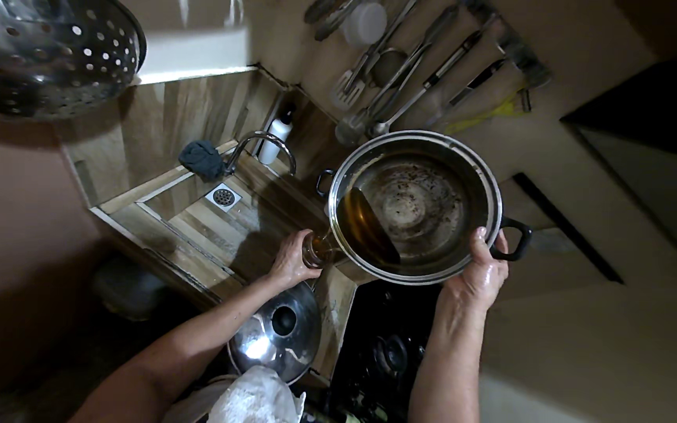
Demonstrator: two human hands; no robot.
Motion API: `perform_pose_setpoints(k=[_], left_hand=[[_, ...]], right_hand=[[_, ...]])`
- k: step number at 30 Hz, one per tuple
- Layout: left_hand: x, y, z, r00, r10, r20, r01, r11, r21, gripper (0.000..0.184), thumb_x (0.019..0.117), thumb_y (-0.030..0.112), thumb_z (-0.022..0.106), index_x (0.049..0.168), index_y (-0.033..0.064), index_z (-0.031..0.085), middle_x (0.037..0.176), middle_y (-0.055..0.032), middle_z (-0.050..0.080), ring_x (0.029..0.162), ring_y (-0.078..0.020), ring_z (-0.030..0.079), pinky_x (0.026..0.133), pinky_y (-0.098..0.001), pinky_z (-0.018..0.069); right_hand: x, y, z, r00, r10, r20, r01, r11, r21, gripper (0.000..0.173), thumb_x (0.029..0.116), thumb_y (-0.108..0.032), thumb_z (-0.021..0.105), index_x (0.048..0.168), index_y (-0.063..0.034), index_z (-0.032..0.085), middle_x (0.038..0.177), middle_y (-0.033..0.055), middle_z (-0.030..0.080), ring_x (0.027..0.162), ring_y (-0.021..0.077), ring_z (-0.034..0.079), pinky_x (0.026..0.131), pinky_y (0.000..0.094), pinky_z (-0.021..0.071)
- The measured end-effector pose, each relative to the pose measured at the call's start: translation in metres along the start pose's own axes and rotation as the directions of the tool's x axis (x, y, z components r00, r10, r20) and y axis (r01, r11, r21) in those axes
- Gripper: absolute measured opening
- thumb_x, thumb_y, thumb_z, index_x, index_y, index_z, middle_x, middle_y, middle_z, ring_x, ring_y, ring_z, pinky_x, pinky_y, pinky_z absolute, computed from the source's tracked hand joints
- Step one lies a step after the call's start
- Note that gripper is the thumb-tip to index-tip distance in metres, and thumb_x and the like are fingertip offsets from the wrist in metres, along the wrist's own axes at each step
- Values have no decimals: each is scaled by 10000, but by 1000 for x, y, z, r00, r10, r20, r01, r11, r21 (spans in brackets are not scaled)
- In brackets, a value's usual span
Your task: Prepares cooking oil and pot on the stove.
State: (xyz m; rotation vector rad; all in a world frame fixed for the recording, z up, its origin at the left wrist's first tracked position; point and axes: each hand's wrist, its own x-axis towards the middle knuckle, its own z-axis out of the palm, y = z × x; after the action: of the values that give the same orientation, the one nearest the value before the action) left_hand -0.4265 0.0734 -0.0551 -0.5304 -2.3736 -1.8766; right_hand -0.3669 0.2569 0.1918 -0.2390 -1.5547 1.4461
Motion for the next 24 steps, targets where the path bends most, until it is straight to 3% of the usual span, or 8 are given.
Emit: perform_pose_setpoints(k=[10, 13, 17, 24], left_hand=[[-5, 4, -3, 1000, 7, -4, -7, 1000, 9, 1019, 622, 365, 930, 1453, 0, 468, 1381, -212, 587, 1316, -334, 547, 1146, -454, 403], [-7, 11, -7, 1000, 19, -11, -19, 1000, 9, 1009, 622, 375, 923, 1444, -4, 476, 1374, -215, 590, 1308, -336, 553, 1141, -456, 411], [-6, 24, -13, 999, 31, -10, -31, 1000, 4, 1010, 628, 371, 929, 1442, -19, 475, 1385, -226, 584, 1312, -336, 555, 1142, -455, 414], [-4, 34, -8, 999, 40, 11, -40, 999, 15, 1021, 627, 370, 942, 1447, -7, 466, 1382, -218, 588, 1308, -322, 561, 1138, -459, 424]], right_hand=[[-3, -3, -3, 999, 26, -30, -26, 1000, 9, 395, 1009, -31, 574, 1395, -22, 490, 1157, 86, 666, 1007, 143, 696, 879, 328, 601], [0, 1, -6, 991, 94, -92, -93, 995, 21, 276, 1010, -71, 593, 1277, -23, 540, 1052, 88, 687, 941, 156, 712, 836, 346, 615], [8, 16, -20, 967, 226, -121, -213, 971, 108, 279, 1019, -101, 584, 1282, -19, 537, 1085, 123, 676, 977, 198, 698, 850, 385, 602], [8, 19, -41, 913, 358, -197, -322, 927, 191, 197, 1016, -82, 570, 1211, -50, 571, 1012, 79, 669, 902, 158, 681, 777, 342, 590]])
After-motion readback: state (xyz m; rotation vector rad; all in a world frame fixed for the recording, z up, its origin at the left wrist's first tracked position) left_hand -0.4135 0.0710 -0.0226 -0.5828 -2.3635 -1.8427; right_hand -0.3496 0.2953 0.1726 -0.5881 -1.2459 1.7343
